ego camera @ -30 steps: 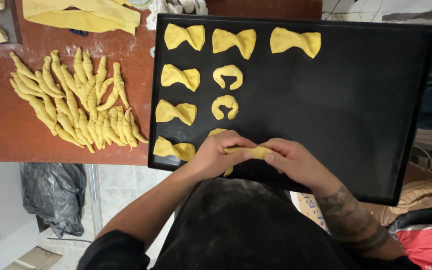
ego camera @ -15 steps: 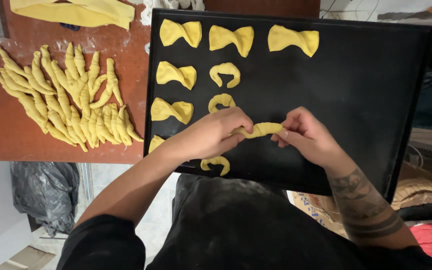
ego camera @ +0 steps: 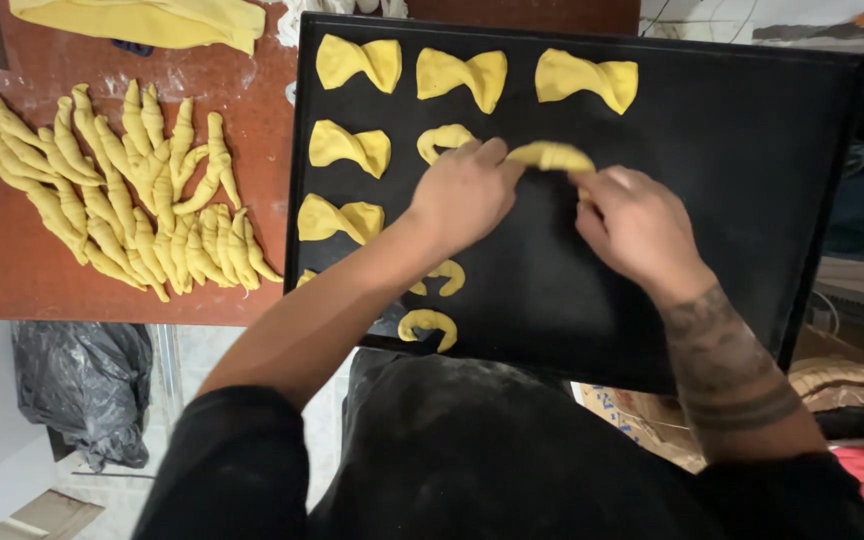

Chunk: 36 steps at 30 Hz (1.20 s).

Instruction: Shaping dough strips into crescent shapes and arranging them on a baking tray

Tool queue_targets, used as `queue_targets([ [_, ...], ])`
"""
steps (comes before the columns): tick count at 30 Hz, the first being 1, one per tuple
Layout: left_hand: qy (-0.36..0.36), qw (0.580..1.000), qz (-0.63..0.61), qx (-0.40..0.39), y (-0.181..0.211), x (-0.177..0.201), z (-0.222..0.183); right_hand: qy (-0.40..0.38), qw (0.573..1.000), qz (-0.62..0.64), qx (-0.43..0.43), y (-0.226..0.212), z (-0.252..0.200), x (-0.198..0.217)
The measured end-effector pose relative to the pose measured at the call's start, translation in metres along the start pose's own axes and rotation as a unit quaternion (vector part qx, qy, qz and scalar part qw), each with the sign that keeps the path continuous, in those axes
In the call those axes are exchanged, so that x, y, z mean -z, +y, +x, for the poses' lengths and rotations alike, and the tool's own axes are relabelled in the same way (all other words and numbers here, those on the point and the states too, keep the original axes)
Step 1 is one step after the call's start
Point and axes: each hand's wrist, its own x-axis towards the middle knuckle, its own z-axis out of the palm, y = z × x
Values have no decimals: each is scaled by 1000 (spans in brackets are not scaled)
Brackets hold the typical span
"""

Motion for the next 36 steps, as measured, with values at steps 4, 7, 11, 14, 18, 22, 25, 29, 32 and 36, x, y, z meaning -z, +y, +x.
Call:
queue_targets([
  [4, -51, 987, -106, 111, 4, -34, 5, -4, 999, -3, -44, 15, 2, -42],
  [7, -50, 994, -57, 79, -1, -74, -5, 39, 996, -72, -38, 18, 3, -61],
  [11, 57, 997, 23, 46, -8, -89, -9, -14, 996, -50, -70, 11, 11, -49],
  [14, 100, 994, 44, 26, -5, -74, -3, -56, 990, -11, -133, 4, 15, -44],
  [18, 136, 989, 54, 13, 0, -69, -2, 63, 991, -82, -82, 19, 1, -88],
  [22, 175, 981, 73, 40, 11, -54, 8, 126, 988, -79, -53, 17, 0, -87],
  [25, 193, 979, 67, 23, 16, -43, 11, 150, 986, -74, -18, 8, 0, -76],
  [29, 204, 975, 89, 23, 31, -27, 1, 137, 984, -108, -19, -8, -5, -61],
  [32, 201, 974, 91, 49, 35, -15, -4, 107, 988, -113, -14, -10, -4, -55],
  [36, 147, 986, -7, 75, 19, -11, -31, 70, 992, 93, 42, -11, -7, -43],
])
